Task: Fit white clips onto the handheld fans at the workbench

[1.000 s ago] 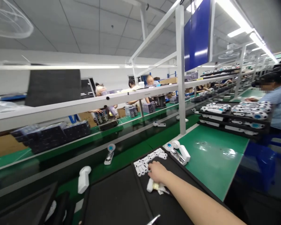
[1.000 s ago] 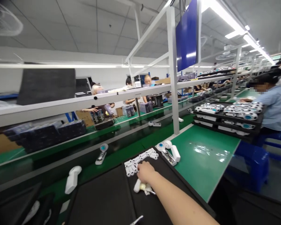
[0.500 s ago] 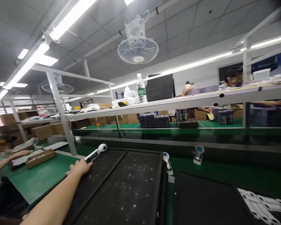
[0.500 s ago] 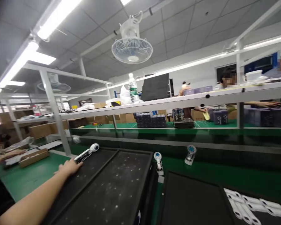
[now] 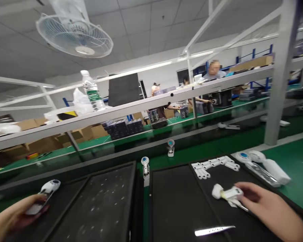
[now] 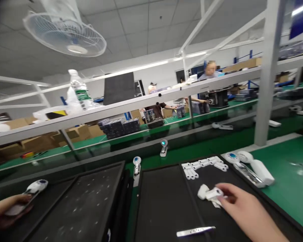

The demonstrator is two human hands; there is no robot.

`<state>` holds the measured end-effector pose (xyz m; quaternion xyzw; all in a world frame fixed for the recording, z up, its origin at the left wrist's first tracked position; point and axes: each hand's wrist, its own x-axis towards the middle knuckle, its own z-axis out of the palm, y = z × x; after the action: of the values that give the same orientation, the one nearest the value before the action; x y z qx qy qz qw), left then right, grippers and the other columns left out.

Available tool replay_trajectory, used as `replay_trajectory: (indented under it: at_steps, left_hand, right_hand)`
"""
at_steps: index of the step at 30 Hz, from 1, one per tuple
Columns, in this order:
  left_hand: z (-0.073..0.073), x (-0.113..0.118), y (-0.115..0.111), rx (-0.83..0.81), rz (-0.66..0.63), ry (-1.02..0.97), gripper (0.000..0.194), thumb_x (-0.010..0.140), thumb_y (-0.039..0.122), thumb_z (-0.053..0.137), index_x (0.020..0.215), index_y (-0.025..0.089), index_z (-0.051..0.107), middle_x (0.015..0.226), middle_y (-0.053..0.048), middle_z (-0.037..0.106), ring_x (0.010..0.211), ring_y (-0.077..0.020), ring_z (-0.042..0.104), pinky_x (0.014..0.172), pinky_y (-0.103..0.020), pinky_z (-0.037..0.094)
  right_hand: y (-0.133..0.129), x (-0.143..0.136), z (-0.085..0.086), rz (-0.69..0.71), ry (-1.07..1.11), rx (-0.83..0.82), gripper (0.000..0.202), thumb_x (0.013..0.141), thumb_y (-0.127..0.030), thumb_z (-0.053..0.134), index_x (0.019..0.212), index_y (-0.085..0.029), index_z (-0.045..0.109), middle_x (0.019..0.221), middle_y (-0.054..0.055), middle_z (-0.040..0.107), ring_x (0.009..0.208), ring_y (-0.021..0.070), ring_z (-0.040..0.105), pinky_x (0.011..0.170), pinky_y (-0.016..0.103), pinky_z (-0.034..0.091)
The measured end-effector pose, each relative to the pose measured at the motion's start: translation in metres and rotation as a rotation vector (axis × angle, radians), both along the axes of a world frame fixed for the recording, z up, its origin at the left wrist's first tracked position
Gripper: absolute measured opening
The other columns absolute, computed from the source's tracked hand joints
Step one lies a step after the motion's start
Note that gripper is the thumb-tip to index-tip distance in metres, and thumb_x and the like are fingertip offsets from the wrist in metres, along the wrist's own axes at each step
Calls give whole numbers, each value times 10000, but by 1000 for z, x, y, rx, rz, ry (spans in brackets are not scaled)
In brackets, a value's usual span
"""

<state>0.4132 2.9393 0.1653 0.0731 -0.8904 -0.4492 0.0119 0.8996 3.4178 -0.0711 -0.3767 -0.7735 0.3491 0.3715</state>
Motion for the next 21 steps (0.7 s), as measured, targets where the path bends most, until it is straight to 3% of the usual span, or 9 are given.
replay_trajectory:
  at_steps: [3,5,8,12,15,19,21]
  left_hand:
    - [9,37,55,385,-132,-192,128,825,229,450,862,208,571,768,-61,725,787,-212,709,673,-313,597]
    - [4,74,94,550,-276,-182,225,722,177,529,940,201,579,919,-46,736,897,-193,701,773,-288,596]
    - [-18,143,157,577,-520,-141,593,504,35,729,1050,210,581,864,-2,689,681,-139,630,581,-217,555]
    - [-53,237,226,541,-918,-209,835,450,223,895,1219,192,570,842,-33,659,629,-160,572,466,-221,456]
    - [-68,281,251,511,-1123,-212,970,471,237,900,1342,220,473,1092,-91,672,942,-258,643,717,-260,522]
    - [-75,299,262,242,-1106,-73,948,580,142,749,1435,276,363,1367,-98,557,1183,-310,568,939,-350,478]
    - [-79,301,264,143,-1096,38,884,619,163,672,1440,260,359,1417,-90,520,1296,-309,483,1072,-398,384]
  right_hand:
    - [-31,-19,32,136,176,-302,427,662,-517,679,962,-216,729,967,94,748,862,265,706,775,315,579]
    - [-54,-44,52,194,314,-418,428,653,-492,703,967,-202,715,910,87,736,839,257,692,768,324,572]
    - [-91,-77,80,296,541,-608,422,617,-413,764,967,-202,662,810,48,696,755,230,665,648,321,561]
    - [-128,-101,111,473,681,-793,296,551,-298,796,758,-194,611,697,7,656,671,189,635,638,314,545]
    - [-132,-106,123,438,783,-846,276,520,-261,781,730,-191,617,674,-5,655,651,175,626,626,299,534]
    - [-122,-98,123,362,800,-861,260,528,-249,765,748,-178,645,693,3,665,665,172,627,627,289,538]
    - [-118,-92,120,347,781,-872,256,534,-253,763,748,-168,651,690,11,663,656,175,624,613,291,541]
